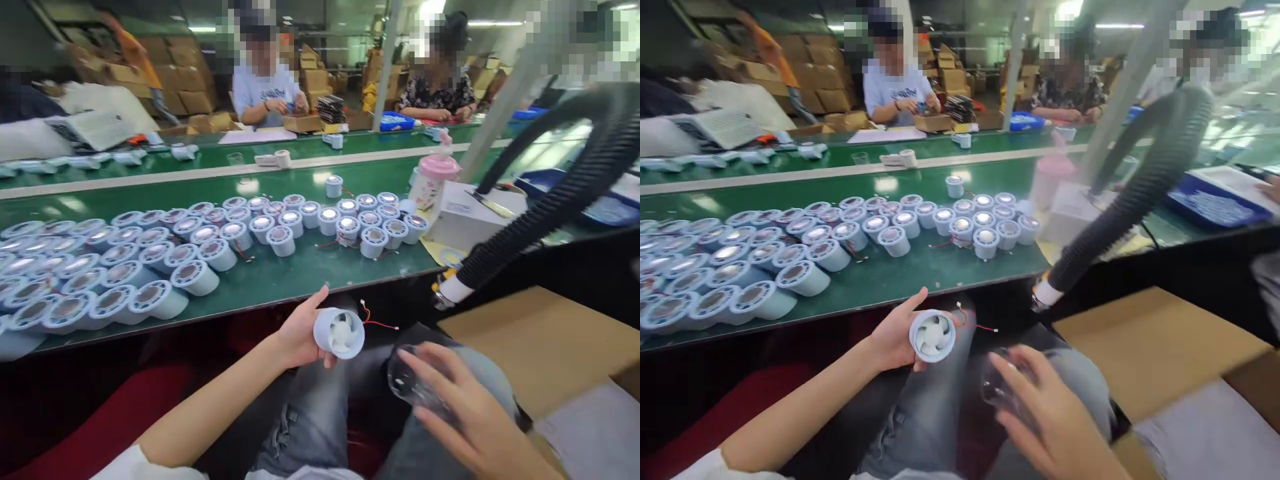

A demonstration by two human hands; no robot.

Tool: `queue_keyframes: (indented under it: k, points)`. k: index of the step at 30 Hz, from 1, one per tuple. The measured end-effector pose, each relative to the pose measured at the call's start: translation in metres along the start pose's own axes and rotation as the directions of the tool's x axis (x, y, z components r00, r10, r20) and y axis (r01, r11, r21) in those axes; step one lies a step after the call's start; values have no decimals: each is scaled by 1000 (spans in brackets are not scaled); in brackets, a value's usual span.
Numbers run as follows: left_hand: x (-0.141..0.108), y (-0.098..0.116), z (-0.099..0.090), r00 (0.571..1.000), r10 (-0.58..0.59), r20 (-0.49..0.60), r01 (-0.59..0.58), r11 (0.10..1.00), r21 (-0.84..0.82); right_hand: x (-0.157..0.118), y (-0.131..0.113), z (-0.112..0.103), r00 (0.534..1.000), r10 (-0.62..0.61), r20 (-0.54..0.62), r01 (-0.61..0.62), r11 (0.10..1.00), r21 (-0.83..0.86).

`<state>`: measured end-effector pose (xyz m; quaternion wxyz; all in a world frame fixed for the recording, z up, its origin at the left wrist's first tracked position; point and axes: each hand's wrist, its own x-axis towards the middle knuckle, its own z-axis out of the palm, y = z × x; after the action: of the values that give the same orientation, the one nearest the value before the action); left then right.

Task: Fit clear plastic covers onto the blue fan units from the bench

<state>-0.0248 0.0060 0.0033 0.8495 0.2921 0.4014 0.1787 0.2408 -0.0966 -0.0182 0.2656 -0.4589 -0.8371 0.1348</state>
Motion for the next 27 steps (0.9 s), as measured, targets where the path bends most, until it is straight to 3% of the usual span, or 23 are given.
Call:
queue_keyframes:
  k: [3, 6, 8, 11, 13, 18, 21, 24, 27]
  points:
    - [22, -13, 17, 983, -151, 102, 143, 987, 77, 21, -18, 9, 999, 28, 44, -20, 987, -159]
    - [25, -13, 26, 985, -106, 138, 57, 945, 322, 33, -19, 14, 988, 149, 35, -136, 959, -250]
    - [21, -10, 32, 984, 12, 179, -115, 807, 579, 31, -16, 13, 976, 211, 61, -194, 957, -216]
    - [13, -8, 39, 938, 213, 275, -345, 469, 813, 22, -12, 9, 958, 251, 141, -246, 968, -54]
    - [10, -10, 42, 902, 324, 286, -394, 343, 853, 20, -11, 6, 943, 277, 182, -295, 953, 74]
    - [14, -20, 35, 844, 457, 279, -470, 381, 796, 24, -13, 2, 912, 367, 182, -410, 827, 385]
    - [25, -26, 25, 784, 515, 346, -534, 277, 799, 25, -14, 3, 892, 431, 139, -442, 762, 474]
    - [36, -33, 16, 722, 537, 437, -591, 150, 792, 24, -11, 8, 846, 514, 142, -500, 673, 545]
    - [41, -37, 13, 718, 502, 482, -630, 175, 757, 22, -5, 11, 793, 588, 163, -531, 535, 657]
